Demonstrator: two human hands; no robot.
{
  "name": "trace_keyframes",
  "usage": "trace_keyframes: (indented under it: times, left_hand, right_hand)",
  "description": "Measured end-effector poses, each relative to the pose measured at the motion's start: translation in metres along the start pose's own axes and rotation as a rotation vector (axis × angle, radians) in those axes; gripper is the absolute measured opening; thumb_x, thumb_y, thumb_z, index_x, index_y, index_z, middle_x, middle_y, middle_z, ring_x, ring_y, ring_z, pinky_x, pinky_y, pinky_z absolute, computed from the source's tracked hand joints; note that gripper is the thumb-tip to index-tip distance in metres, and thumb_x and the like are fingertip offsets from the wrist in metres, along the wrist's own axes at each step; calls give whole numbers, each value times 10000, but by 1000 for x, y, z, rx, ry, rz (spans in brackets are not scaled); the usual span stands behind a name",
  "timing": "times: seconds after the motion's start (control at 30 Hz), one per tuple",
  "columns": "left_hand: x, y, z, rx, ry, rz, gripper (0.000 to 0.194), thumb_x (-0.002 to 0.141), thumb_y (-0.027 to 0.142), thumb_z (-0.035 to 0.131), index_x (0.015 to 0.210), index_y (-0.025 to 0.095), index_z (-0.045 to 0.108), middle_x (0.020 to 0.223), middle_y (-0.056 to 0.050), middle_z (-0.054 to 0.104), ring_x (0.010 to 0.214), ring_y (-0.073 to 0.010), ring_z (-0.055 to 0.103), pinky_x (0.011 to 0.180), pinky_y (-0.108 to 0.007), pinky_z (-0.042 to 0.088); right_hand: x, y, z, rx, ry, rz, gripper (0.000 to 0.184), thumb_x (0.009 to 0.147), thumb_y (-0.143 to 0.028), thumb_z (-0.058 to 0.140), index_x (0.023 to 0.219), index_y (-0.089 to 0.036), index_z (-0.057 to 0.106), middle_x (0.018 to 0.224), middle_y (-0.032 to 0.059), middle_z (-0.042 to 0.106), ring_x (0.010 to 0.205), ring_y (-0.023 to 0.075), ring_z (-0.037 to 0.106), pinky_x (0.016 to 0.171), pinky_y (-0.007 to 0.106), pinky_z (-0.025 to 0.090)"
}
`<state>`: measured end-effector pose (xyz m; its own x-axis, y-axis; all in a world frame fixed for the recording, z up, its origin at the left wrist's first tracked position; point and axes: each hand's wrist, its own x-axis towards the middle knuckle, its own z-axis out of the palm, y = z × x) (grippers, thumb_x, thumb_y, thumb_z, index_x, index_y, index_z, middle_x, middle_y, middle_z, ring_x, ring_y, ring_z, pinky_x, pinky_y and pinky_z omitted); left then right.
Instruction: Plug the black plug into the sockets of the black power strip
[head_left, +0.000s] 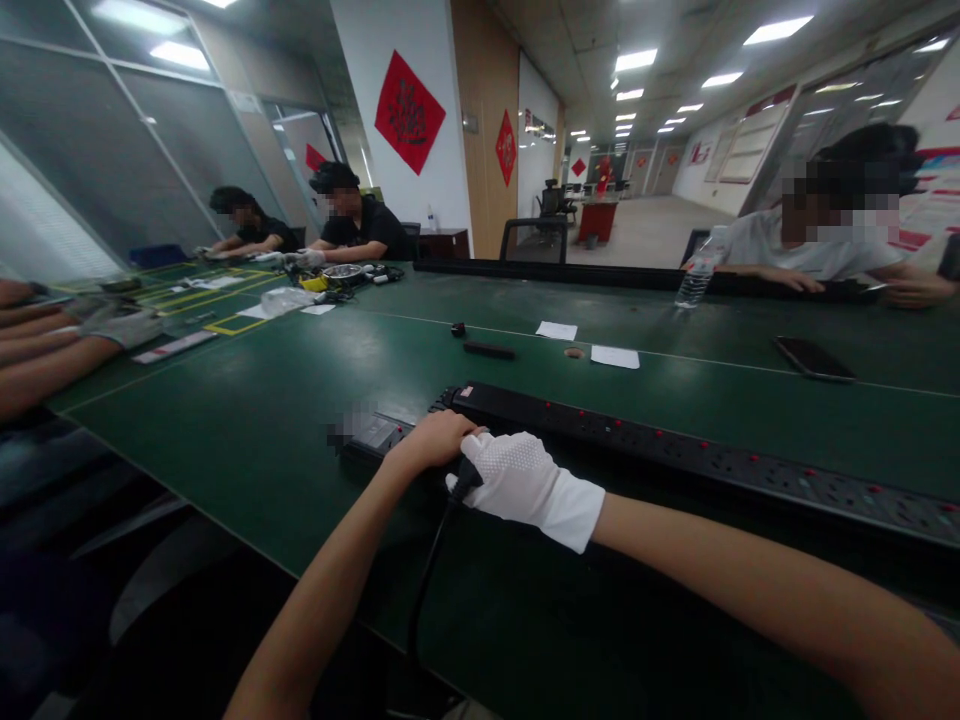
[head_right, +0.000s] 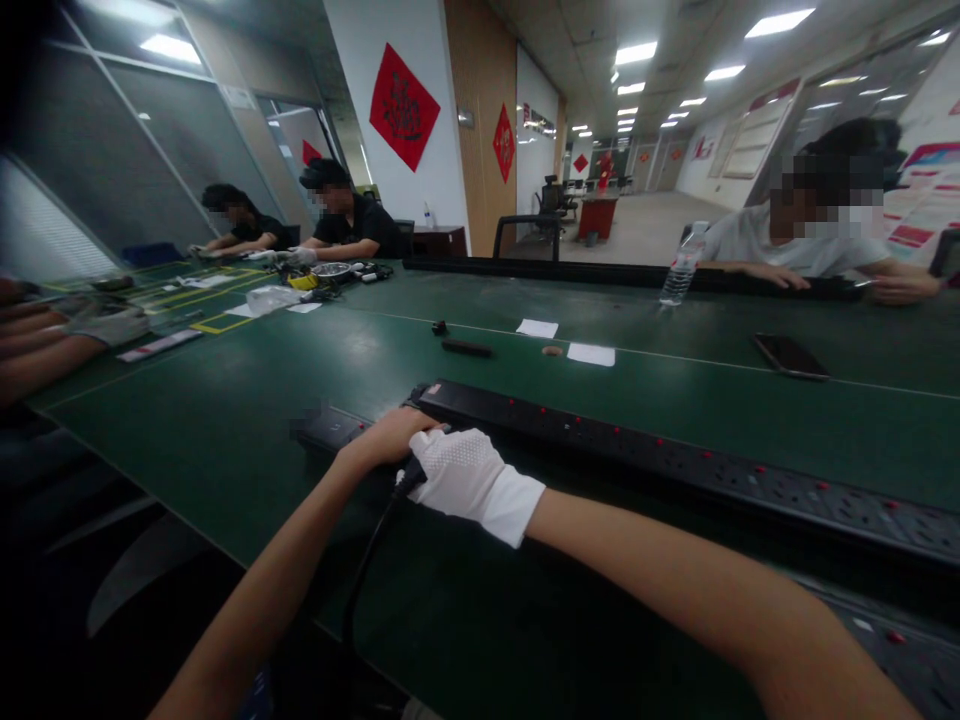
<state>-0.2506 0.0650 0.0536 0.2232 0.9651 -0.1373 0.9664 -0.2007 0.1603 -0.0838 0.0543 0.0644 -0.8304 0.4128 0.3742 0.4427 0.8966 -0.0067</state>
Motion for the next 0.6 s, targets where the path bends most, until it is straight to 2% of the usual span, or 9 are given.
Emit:
trace_keyframes:
  times: [0.3, 0.47, 0.6]
  left_hand:
    - [-2, -1, -5, 19, 35, -16, 301, 885, 396, 445, 913, 131, 584, 925, -50, 609, 865, -155, 579, 807, -375, 454]
    - [-5, -24, -13, -48, 65, -57, 386, 894, 459, 390, 877, 131, 594, 863, -38, 619, 832, -153, 586, 797, -374, 451]
    - [-7, -45, -14, -87, 66, -136, 344, 884, 432, 432, 917, 124, 581, 867, -38, 608, 803, -146, 585, 768, -360, 467]
  right_hand:
    - [-2, -1, -2, -8, -6, 18, 360, 853, -468, 413, 974, -163, 560, 883, 77, 645, 773, 189, 602, 634, 278, 389]
    - [1, -2, -6, -24, -21, -29, 300, 886, -422, 381, 892, -191, 572, 755, 36, 639, 630, 145, 584, 541, 245, 345]
    - [2, 3, 0, -16, 21, -4, 288, 897, -391, 358, 863, -207, 577, 673, 17, 631, 547, 126, 558, 497, 231, 318]
